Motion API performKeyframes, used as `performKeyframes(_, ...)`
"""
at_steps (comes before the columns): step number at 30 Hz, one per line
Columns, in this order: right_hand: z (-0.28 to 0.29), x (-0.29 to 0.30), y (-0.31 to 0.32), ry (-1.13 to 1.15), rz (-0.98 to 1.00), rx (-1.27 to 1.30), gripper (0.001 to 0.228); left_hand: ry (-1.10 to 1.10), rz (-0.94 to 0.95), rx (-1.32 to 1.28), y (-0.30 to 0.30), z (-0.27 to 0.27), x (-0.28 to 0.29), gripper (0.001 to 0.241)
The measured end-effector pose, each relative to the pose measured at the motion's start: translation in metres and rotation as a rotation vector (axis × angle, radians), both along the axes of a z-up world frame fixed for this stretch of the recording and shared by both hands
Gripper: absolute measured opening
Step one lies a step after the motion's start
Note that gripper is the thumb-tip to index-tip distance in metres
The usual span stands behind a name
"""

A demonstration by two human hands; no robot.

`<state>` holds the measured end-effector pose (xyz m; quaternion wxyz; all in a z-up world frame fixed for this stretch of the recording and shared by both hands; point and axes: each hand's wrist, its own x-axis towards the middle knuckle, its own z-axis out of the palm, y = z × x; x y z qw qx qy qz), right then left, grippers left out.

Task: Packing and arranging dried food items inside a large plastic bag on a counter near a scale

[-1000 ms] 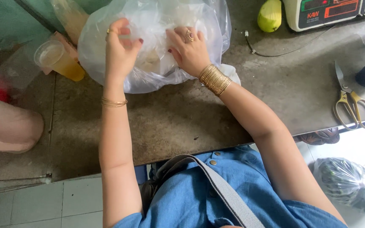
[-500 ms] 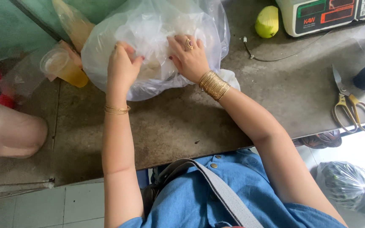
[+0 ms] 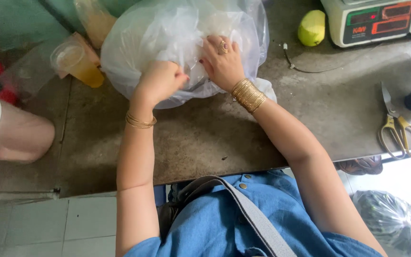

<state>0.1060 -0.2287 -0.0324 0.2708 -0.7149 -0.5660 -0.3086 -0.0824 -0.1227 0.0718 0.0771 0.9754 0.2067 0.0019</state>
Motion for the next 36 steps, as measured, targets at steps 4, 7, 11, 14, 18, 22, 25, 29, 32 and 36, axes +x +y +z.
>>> performKeyframes(4,0.003,-0.002,0.001,-0.038,0.004,-0.002,0.034,0.059,-0.260,-0.074,-0.032,0.020,-0.020,0.050)
performKeyframes(7,0.009,-0.005,-0.006,-0.046,0.029,-0.010,0.036,0.077,-0.368,-0.061,-0.055,0.024,-0.030,0.048)
performKeyframes(11,0.014,-0.004,-0.009,-0.033,0.062,0.005,0.035,0.004,-0.446,0.048,-0.069,-0.001,-0.030,0.042)
performKeyframes(14,0.016,-0.004,-0.010,-0.017,0.042,-0.025,0.035,0.067,-0.703,-0.066,-0.100,0.012,-0.036,0.044)
performKeyframes(18,0.017,-0.010,-0.009,0.045,0.007,-0.038,0.051,0.069,-0.684,-0.047,-0.107,-0.011,-0.029,0.038)
performKeyframes(22,0.015,-0.016,-0.004,-0.029,0.086,0.001,0.052,0.078,-0.678,-0.086,-0.107,0.001,-0.034,0.047)
performKeyframes(25,0.018,-0.024,-0.005,-0.070,0.151,0.013,0.052,0.034,-0.688,-0.128,-0.107,0.011,-0.038,0.049)
performKeyframes(29,0.026,-0.024,-0.008,-0.112,0.257,0.008,0.031,-0.052,-0.691,-0.264,-0.104,0.031,-0.041,0.043)
performKeyframes(32,0.042,-0.033,-0.015,0.006,0.309,0.067,0.071,-0.164,-0.694,-0.460,-0.101,0.055,-0.046,0.024)
performKeyframes(36,0.044,-0.027,-0.019,0.083,0.327,0.026,0.054,-0.518,-0.797,-0.490,-0.081,0.064,-0.050,0.020)
